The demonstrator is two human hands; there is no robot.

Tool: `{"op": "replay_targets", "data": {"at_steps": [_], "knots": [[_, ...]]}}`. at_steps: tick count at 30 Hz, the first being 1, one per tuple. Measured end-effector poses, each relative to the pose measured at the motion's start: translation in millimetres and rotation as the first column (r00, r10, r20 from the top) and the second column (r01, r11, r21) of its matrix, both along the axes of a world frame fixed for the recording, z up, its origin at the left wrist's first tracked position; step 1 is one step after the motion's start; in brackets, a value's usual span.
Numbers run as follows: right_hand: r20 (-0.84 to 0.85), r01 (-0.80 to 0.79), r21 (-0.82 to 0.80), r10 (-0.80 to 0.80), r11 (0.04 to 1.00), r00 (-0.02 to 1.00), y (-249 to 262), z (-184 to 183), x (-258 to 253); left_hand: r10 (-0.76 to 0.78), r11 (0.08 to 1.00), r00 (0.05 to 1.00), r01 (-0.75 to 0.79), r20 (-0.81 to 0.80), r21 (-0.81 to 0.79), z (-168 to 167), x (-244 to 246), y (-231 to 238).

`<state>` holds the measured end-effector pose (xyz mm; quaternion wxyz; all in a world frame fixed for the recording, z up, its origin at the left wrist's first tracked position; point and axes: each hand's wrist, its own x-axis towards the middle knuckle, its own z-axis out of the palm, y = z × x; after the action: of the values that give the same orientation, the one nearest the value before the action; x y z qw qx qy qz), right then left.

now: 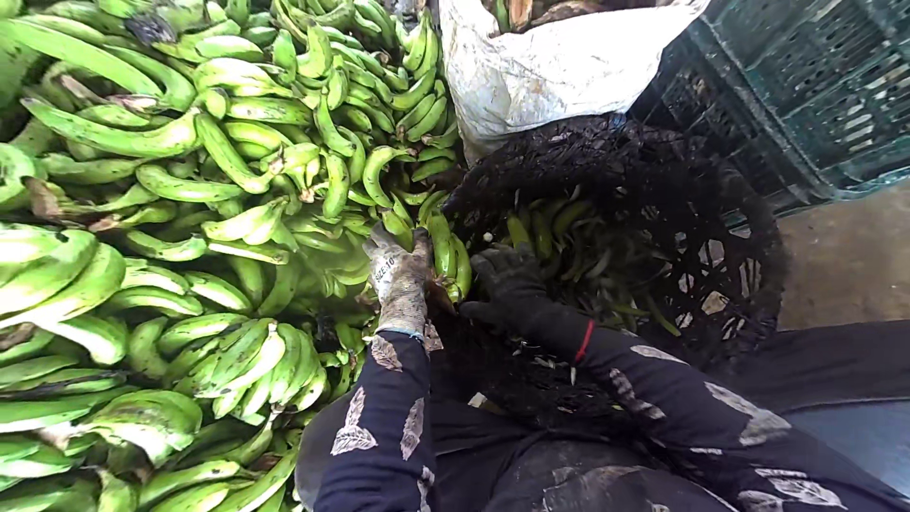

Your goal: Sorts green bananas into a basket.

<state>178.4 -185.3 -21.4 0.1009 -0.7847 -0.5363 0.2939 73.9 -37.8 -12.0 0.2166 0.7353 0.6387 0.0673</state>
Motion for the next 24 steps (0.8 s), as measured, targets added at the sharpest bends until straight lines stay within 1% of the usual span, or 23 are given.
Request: {"op": "replay_targets", "data": {"at_steps": [2,4,5,7,8,9,11,13,14,15,16,18,20,22,24], "knots": [[0.010,-0.053,0.049,0.053,0.997,0.999,17.8,-6.4,-15.8,0.021,1.000,1.000,-0.021,0.005,-0.015,1.2,2.2,2.7],[-0.013,-0.064,0.047,0.064,0.997,0.998,26.8,-6.4,-28.7,0.066,0.997,0.998,-0.066,-0.003,-0.042,1.1,3.6,8.9],[-0.020,-0.058,0.078,0.059,0.995,0.998,26.2,-8.9,-32.6,0.092,0.994,0.995,-0.093,-0.025,-0.057,0.6,5.8,12.7],[-0.043,-0.024,0.187,0.033,0.982,0.999,18.9,-17.6,-36.9,0.101,0.993,0.993,-0.104,-0.063,-0.050,-0.8,10.8,11.8],[-0.081,-0.016,0.183,0.031,0.983,0.996,14.6,-17.1,-37.7,0.090,0.995,0.993,-0.093,-0.082,-0.032,-1.3,11.6,8.6],[-0.126,-0.015,0.136,0.032,0.991,0.991,11.0,-10.2,-36.6,0.075,0.997,0.993,-0.077,-0.091,-0.012,-0.9,12.1,6.1],[-0.227,-0.024,0.004,0.025,1.000,0.974,-1.4,16.5,-35.7,0.062,0.998,0.994,-0.062,-0.088,0.008,0.0,11.0,6.6],[-0.305,-0.022,-0.086,-0.005,0.996,0.952,-26.5,44.3,-35.5,0.086,0.996,0.992,-0.088,-0.090,-0.027,1.8,7.7,13.3],[-0.300,0.011,-0.126,-0.049,0.992,0.953,-38.2,55.3,-30.5,0.090,0.994,0.994,-0.093,-0.054,-0.056,1.6,4.8,13.5],[-0.249,0.059,-0.163,-0.098,0.985,0.964,-43.3,61.5,-21.5,0.084,0.993,0.996,-0.084,-0.011,-0.078,2.4,1.2,10.3],[-0.162,0.112,-0.159,-0.138,0.981,0.977,-44.2,60.4,-11.3,0.084,0.993,0.996,-0.081,0.023,-0.087,3.5,-2.1,7.3],[0.000,0.188,0.001,-0.188,0.982,0.982,-44.8,44.9,6.9,0.076,0.994,0.996,-0.072,0.040,-0.086,4.5,-6.7,4.1],[0.057,0.131,0.086,-0.136,0.988,0.989,-37.3,39.2,18.2,0.033,0.996,0.998,-0.029,0.056,-0.079,5.3,-10.2,5.4],[0.077,0.024,0.080,-0.030,0.996,0.997,-26.0,42.8,13.7,-0.024,0.995,0.996,0.032,0.081,-0.091,11.5,-13.7,2.2],[0.137,-0.085,0.141,0.065,0.986,0.988,-16.7,39.4,3.8,-0.067,0.994,0.989,0.078,0.129,-0.079,22.2,-8.8,-5.4]]}}
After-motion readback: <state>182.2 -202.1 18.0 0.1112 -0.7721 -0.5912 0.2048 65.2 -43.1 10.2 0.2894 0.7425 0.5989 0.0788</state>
